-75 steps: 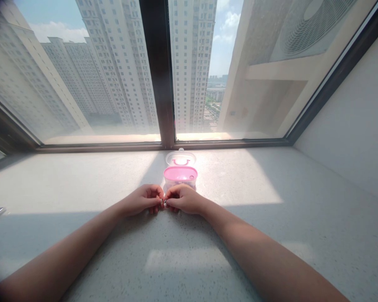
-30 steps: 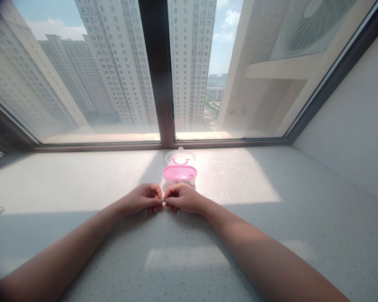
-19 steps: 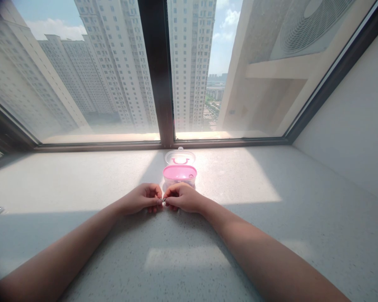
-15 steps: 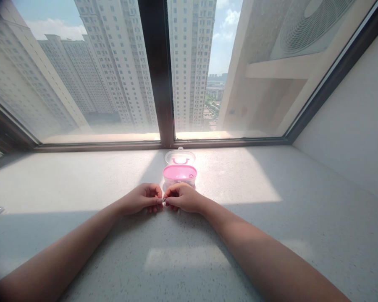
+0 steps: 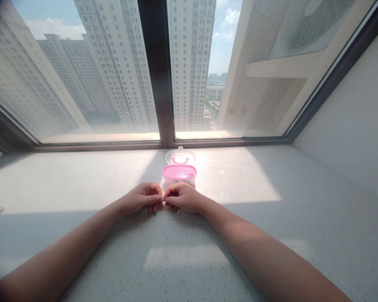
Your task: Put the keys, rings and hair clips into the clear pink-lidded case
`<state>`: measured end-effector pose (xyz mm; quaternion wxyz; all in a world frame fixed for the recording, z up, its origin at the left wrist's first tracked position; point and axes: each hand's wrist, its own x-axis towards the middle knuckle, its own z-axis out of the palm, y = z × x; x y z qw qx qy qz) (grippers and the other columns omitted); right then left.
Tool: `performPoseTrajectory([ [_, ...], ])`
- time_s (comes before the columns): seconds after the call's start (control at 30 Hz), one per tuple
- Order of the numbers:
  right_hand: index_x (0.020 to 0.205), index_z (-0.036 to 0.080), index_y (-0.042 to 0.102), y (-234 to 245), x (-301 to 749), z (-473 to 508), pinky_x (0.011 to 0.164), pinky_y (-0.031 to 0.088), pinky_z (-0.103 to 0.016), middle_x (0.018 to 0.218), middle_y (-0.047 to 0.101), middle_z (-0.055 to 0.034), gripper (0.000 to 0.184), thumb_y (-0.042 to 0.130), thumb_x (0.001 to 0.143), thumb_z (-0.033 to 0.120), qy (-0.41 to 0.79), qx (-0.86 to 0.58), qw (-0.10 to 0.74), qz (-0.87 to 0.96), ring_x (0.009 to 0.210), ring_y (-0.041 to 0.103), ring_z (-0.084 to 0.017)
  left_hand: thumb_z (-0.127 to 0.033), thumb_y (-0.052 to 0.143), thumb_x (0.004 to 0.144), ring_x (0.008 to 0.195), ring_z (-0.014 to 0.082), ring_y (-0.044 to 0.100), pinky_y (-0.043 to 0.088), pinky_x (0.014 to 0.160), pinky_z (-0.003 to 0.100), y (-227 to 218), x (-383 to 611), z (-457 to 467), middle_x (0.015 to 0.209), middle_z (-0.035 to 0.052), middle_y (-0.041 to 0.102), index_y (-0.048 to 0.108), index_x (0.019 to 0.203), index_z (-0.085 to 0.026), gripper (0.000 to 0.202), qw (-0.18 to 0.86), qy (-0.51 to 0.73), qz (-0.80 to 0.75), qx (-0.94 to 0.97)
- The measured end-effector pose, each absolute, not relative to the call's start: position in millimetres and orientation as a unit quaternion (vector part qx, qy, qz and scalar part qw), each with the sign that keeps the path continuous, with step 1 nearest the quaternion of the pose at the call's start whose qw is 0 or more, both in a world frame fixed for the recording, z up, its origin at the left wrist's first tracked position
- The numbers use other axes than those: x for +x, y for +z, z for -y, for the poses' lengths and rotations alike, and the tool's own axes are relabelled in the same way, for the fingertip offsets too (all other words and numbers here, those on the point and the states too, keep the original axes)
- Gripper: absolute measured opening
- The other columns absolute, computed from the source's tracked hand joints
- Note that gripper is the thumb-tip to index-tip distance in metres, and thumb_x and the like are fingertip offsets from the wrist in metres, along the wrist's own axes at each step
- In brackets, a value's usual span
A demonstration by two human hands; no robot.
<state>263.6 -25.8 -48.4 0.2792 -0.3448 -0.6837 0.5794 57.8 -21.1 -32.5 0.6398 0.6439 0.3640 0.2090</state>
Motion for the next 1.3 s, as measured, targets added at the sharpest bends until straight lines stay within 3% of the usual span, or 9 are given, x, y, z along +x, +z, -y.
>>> performPoseTrajectory([
  [0.6, 0.078, 0.011, 0.066, -49.1, 263.8, 25.8, 0.046, 0.046, -0.020, 0.063, 0.061, -0.0018, 0.017, 0.064, 0.078, 0.028, 0.578, -0.338, 0.283, 0.687, 0.051, 0.056, -0.009, -0.032, 0.064, 0.078, 0.054, 0.0122, 0.061, 0.044, 0.050, 0.021, -32.7, 57.6, 20.2, 0.068, 0.0040, 0.067, 0.056, 0.079, -0.013, 0.020, 0.639, 0.209, -0.365, 0.644],
  [1.3, 0.078, 0.012, 0.065, -48.9, 263.8, 26.3, 0.047, 0.047, -0.020, 0.064, 0.061, -0.0024, 0.019, 0.064, 0.079, 0.030, 0.573, -0.343, 0.279, 0.690, 0.053, 0.057, -0.010, -0.033, 0.064, 0.079, 0.055, 0.0111, 0.059, 0.044, 0.052, 0.021, -34.3, 56.4, 20.8, 0.066, 0.0026, 0.065, 0.055, 0.079, -0.014, 0.021, 0.634, 0.207, -0.362, 0.651],
])
